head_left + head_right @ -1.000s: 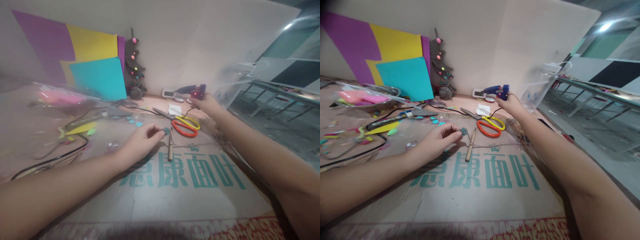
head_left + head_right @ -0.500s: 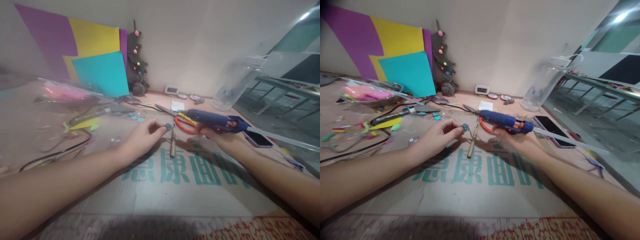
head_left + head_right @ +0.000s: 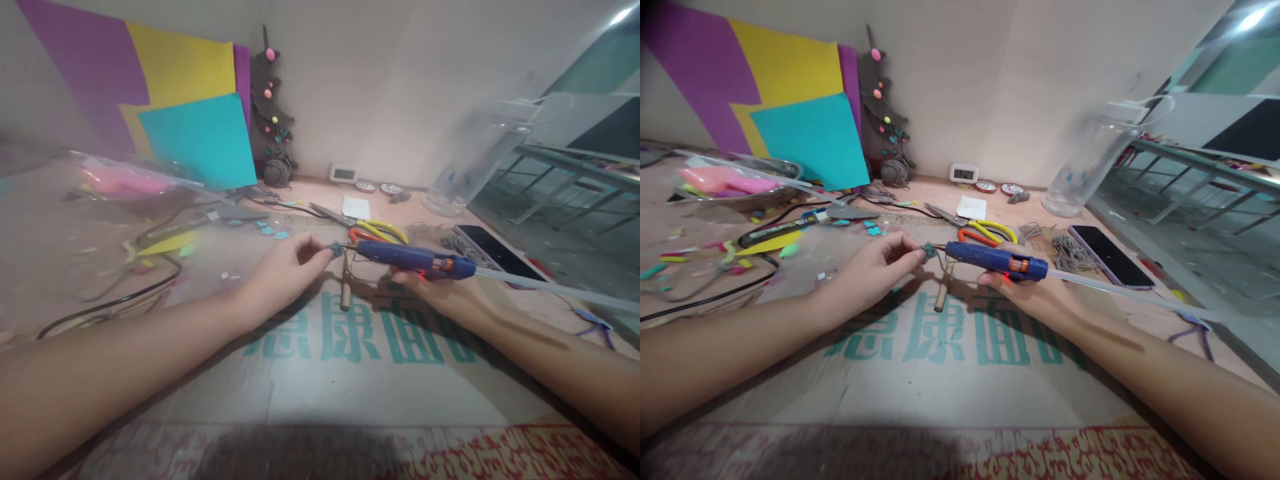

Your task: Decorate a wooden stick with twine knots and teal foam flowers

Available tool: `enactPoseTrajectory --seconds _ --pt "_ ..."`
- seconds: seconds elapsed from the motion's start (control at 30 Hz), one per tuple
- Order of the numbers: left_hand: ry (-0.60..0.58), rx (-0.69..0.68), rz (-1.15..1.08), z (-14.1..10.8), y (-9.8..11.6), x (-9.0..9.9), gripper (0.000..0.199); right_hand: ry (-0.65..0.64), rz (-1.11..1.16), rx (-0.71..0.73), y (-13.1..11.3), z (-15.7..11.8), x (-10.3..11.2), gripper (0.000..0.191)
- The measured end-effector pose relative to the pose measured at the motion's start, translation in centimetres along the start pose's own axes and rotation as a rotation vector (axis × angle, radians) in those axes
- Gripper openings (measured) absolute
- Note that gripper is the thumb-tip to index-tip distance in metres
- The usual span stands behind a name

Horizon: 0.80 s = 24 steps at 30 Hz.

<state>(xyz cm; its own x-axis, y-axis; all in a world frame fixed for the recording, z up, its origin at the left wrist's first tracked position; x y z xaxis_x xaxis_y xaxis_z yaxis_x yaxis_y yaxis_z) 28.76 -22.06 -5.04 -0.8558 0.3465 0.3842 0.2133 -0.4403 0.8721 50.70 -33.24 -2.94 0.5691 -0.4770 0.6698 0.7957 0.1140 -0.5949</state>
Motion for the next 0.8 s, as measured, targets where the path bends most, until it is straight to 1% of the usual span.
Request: enactPoseTrajectory --seconds 0.07,0.17,0.4,0.8 --pt "-0.003 -0.001 0.003 -0.01 0.01 -0.01 0.018 0.03 -0.026 -0.052 -0.04 -0.03 -0.15 0.019" --pt "-0.008 0.002 -0.008 -0.01 -0.02 -0.06 0.018 0.043 -0.055 -0.111 -0.22 -0.12 -0.33 0.022" --pt "-0.009 -0.004 -0.019 -0.05 -0.03 -0.1 0.019 0.012 -0.022 -0.069 -0.53 0.08 -0.32 0.018" --pt "-0.026 0.004 -0.021 -0.02 0.04 -0.12 0.019 0.018 -0.043 -0.09 -0.96 -0.11 -0.22 0.02"
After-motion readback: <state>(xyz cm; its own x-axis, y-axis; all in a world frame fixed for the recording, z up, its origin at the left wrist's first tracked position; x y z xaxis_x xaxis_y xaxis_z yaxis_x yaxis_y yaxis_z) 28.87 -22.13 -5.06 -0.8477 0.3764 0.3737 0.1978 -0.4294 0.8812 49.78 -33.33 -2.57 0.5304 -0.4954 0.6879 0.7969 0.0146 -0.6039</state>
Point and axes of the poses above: each hand's wrist, its own z-axis towards the middle knuckle, its own x-axis out of the back of the hand, y = z × x, the point moved 2 cm from there along z, towards the middle knuckle, and after that the axes turned 9 degrees about y, right-handed, at the moved point
